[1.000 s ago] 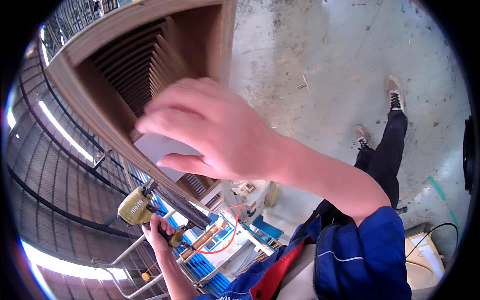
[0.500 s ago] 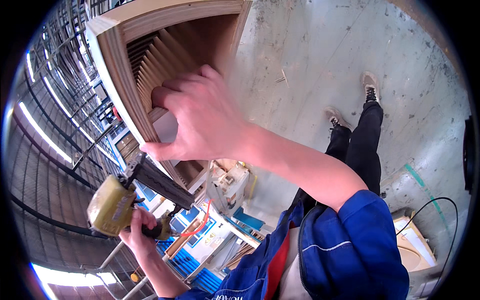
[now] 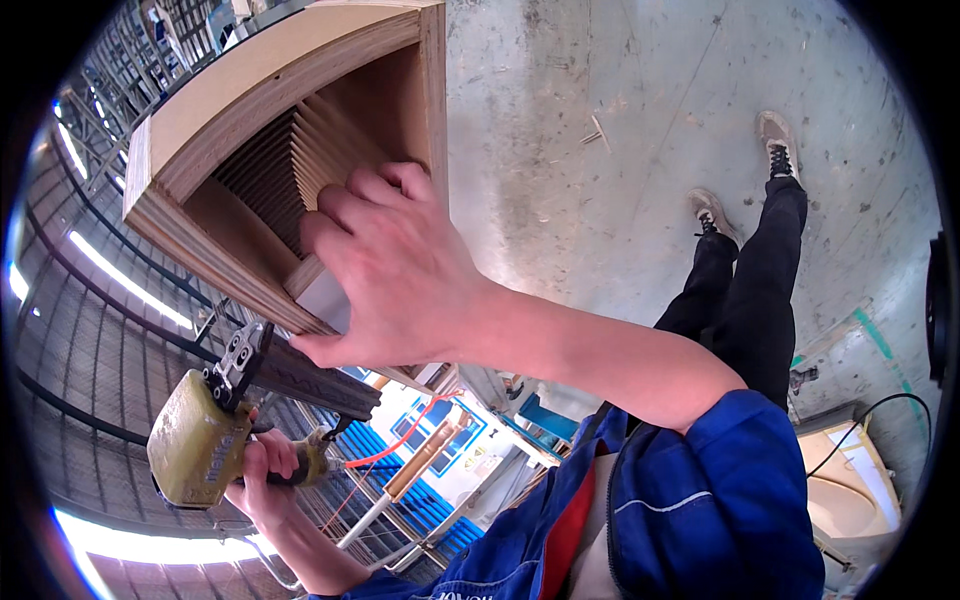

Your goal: The person uses a pneumatic nail gun to attach a white curved panel to a wooden frame. They hold the panel in place with one hand while firing the nail gun with the other, moving along the edge to secure the piece.

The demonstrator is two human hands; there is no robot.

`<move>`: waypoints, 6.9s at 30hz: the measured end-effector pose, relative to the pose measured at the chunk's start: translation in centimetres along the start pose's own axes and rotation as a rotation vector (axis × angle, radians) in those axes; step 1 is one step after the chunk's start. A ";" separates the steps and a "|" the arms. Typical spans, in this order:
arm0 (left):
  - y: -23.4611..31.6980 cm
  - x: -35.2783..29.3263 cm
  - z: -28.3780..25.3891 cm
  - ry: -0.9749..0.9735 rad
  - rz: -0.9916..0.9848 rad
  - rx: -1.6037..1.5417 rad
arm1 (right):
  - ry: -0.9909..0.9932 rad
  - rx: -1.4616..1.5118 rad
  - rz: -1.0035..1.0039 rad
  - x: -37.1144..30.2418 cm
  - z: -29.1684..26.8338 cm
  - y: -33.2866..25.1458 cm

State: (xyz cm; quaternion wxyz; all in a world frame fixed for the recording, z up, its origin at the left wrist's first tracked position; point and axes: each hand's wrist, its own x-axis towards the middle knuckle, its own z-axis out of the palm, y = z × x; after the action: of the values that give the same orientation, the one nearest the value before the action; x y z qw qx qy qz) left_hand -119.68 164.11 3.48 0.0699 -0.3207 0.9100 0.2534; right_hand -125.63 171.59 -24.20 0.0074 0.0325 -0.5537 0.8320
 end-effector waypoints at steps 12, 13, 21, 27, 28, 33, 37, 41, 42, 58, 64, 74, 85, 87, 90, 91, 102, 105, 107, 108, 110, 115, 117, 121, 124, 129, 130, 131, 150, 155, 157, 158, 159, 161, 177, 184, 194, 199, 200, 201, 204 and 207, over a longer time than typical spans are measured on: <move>0.4 0.1 -0.4 -0.038 0.010 0.112 | 0.081 0.029 0.002 0.2 0.7 0.2; 0.5 0.2 -0.4 -0.061 0.018 0.116 | 0.084 0.028 -0.001 0.2 0.7 0.2; 0.9 0.6 -0.9 -0.066 -0.035 0.218 | 0.043 -0.025 0.010 0.0 1.2 -0.2; 1.0 1.0 -0.7 -0.116 -0.021 0.208 | 0.052 -0.029 0.017 0.2 1.1 -0.1; 1.0 1.1 -0.8 -0.132 -0.024 0.197 | 0.042 -0.031 0.018 0.2 1.1 -0.1; 0.7 0.9 -0.7 -0.131 -0.029 0.204 | 0.055 -0.023 0.010 0.1 1.2 -0.1; 0.9 0.7 -0.2 -0.104 -0.035 0.216 | 0.105 -0.008 -0.018 0.0 1.2 0.1; 0.1 0.6 -0.4 -0.031 -0.022 0.236 | 0.125 -0.016 -0.047 0.2 1.3 0.3; -0.1 0.4 -0.7 -0.017 -0.030 0.241 | 0.117 -0.030 -0.057 0.2 1.1 0.2; -1.2 -0.4 0.6 -0.033 -0.049 0.214 | 0.153 -0.069 -0.111 -0.2 1.7 0.2; -0.8 -0.4 1.8 -0.004 -0.019 0.198 | 0.090 -0.174 -0.102 -0.2 1.9 0.8; -7.2 -2.8 -0.5 -0.006 -0.119 -0.099 | -0.153 -0.181 -0.113 0.1 0.4 0.9; -3.9 0.2 0.5 -0.120 0.087 -0.052 | -0.398 0.024 -0.015 2.1 -1.3 2.9; -3.3 -0.1 0.9 -0.074 0.076 -0.043 | -0.400 0.022 -0.021 2.1 -1.5 2.9; -2.8 -0.2 1.1 -0.040 0.093 0.004 | -0.400 0.024 -0.023 1.9 -1.9 2.3; -2.6 -0.3 1.4 -0.036 0.091 0.034 | -0.399 0.031 -0.016 1.8 -1.9 2.3; -4.7 -1.0 0.4 -0.068 0.053 -0.020 | -0.214 -0.499 -0.342 -0.3 -0.8 0.9; -7.4 -2.1 -0.9 -0.058 -0.004 0.034 | 0.101 -0.610 -0.468 -3.1 0.4 0.0; -9.6 -2.9 -1.6 -0.012 -0.023 0.044 | 0.162 -0.621 -0.424 -4.2 1.3 -0.2; -10.3 -3.4 -1.9 -0.010 -0.037 0.040 | 0.164 -0.621 -0.402 -4.5 1.8 -0.1; -11.3 -4.3 -2.3 -0.006 -0.062 0.034 | 0.088 -0.575 -0.349 -4.6 2.7 0.2; -11.9 -4.4 -2.0 -0.027 -0.018 0.017 | 0.024 -0.450 -0.321 -4.7 2.7 -0.4; -11.5 -4.3 -1.8 -0.024 -0.015 0.022 | 0.013 -0.487 -0.318 -4.7 2.8 -0.2; -11.8 -4.0 -2.0 -0.019 -0.023 0.019 | 0.008 -0.503 -0.308 -4.8 2.8 -0.2; -12.0 -4.3 -2.0 -0.012 -0.048 -0.001 | 0.012 -0.483 -0.301 -4.9 2.8 -0.6; -14.1 -6.4 -1.4 -0.025 -0.070 -0.187 | -0.046 -0.419 -0.220 -3.7 1.5 -1.9; -14.9 -7.3 -1.0 -0.042 -0.061 -0.271 | -0.117 -0.461 -0.166 -2.8 0.9 -2.2; -15.4 -8.0 -0.3 -0.107 -0.119 -0.382 | -0.179 -0.443 -0.152 -1.9 0.4 -2.1; -17.8 -12.2 14.2 -0.384 0.412 0.176 | -0.649 -0.046 -0.135 3.6 -1.7 0.3; -17.4 -11.5 13.6 -0.283 0.506 0.297 | -0.640 -0.017 -0.135 3.2 -1.5 0.4; -17.1 -9.0 13.5 -0.151 0.411 0.244 | -0.639 -0.020 -0.082 3.2 -1.6 -0.7; -17.5 -8.1 13.4 -0.077 0.418 0.224 | -0.625 -0.022 -0.128 3.3 -1.6 -0.5; -17.6 -8.6 13.4 -0.128 0.395 0.275 | -0.615 -0.022 -0.167 3.3 -1.4 0.0; -16.9 -9.6 13.7 -0.152 0.453 0.223 | -0.604 -0.053 -0.178 3.4 -1.7 0.5; -16.4 -10.5 8.6 -0.196 0.288 0.025 | -0.533 -0.069 -0.249 3.4 -1.6 1.0; -14.8 -10.8 -0.5 0.164 -0.111 -0.566 | -0.573 -0.138 -0.130 2.8 -1.6 -1.0; -13.3 -6.0 0.0 -0.002 -0.064 -0.399 | -0.535 -0.187 -0.187 2.8 -1.6 -0.1; -13.1 -5.8 -0.8 -0.057 -0.106 -0.410 | -0.583 0.022 -0.065 3.1 -1.5 0.6; -13.1 -5.8 -1.0 -0.065 -0.111 -0.411 | -0.603 0.057 -0.055 3.3 -1.4 0.6; -13.0 -5.7 -1.2 -0.073 -0.118 -0.412 | -0.623 0.093 -0.043 3.5 -1.3 0.7; -13.2 -5.7 -1.0 -0.060 -0.113 -0.398 | -0.723 0.034 -0.065 4.7 -2.0 -0.6; -13.7 -5.7 -1.5 -0.075 -0.091 -0.370 | -0.818 -0.030 -0.046 5.6 -2.1 -0.8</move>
State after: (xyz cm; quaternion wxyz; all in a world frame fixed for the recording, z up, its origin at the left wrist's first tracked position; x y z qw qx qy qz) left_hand -106.67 157.31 0.70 0.0551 -0.3590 0.8292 0.4249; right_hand -131.30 173.68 -23.87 -0.1942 0.3731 -0.5221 0.7419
